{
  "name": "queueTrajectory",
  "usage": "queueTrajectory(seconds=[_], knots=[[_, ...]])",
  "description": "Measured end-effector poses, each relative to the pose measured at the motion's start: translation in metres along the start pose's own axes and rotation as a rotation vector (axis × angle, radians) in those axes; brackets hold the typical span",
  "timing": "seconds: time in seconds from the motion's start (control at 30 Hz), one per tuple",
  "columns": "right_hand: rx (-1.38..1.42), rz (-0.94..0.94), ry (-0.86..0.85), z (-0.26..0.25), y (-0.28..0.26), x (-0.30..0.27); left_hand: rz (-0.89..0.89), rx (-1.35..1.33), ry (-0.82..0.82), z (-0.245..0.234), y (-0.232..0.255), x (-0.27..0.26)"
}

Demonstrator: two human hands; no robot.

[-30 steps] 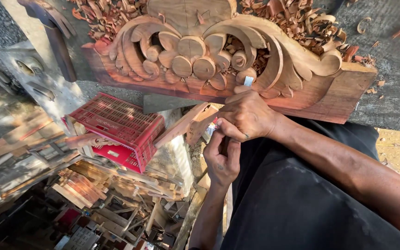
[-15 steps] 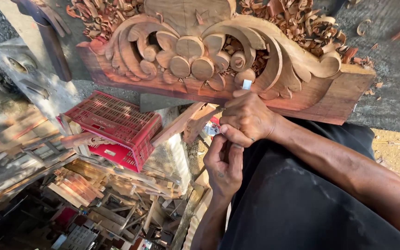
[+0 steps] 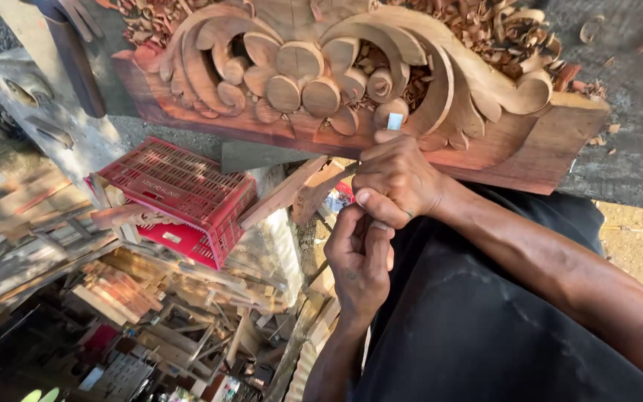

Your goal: Wood carving floral patterns on a piece of wood using a chisel and mallet.

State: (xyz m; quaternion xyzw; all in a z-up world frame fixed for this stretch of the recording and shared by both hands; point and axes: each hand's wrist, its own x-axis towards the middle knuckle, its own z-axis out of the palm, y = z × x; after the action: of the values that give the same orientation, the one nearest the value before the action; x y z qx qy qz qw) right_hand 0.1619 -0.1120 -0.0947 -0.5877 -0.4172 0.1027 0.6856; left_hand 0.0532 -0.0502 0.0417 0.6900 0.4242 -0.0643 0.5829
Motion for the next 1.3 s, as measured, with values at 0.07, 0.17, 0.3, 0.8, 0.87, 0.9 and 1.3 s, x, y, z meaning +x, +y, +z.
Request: queueTrajectory(seconds=[0.07,0.17,0.3,0.8,0.87,0.9,1.3], knots=[[0.02,0.013,0.001,0.004,0.0,-0.002,-0.023,-0.045,0.017,0.004,0.0,0.0],[0.037,0.018,0.008,0.003,0.004,0.001,-0.017,-0.143,0.033,0.009,-0.001,0.005],[0.029,-0.011,0.055,0.007,0.001,0.002,-0.017,-0.138,0.01,0.004,-0.006,0.004],[-0.174,0.016,0.009,-0.012,-0.031,0.0,0.075,0.083,-0.383,-0.042,0.008,0.005],[-0.248,0.135,-0.031,-0.01,-0.061,-0.018,0.066,0.1,-0.582,-0.072,0.01,0.017],[-0.345,0.229,-0.057,-0.011,-0.07,-0.021,0.095,0.125,-0.788,-0.085,0.012,0.035],[-0.783,0.958,0.212,0.035,-0.062,0.057,1.042,1.027,-0.103,-0.177,0.058,0.261]])
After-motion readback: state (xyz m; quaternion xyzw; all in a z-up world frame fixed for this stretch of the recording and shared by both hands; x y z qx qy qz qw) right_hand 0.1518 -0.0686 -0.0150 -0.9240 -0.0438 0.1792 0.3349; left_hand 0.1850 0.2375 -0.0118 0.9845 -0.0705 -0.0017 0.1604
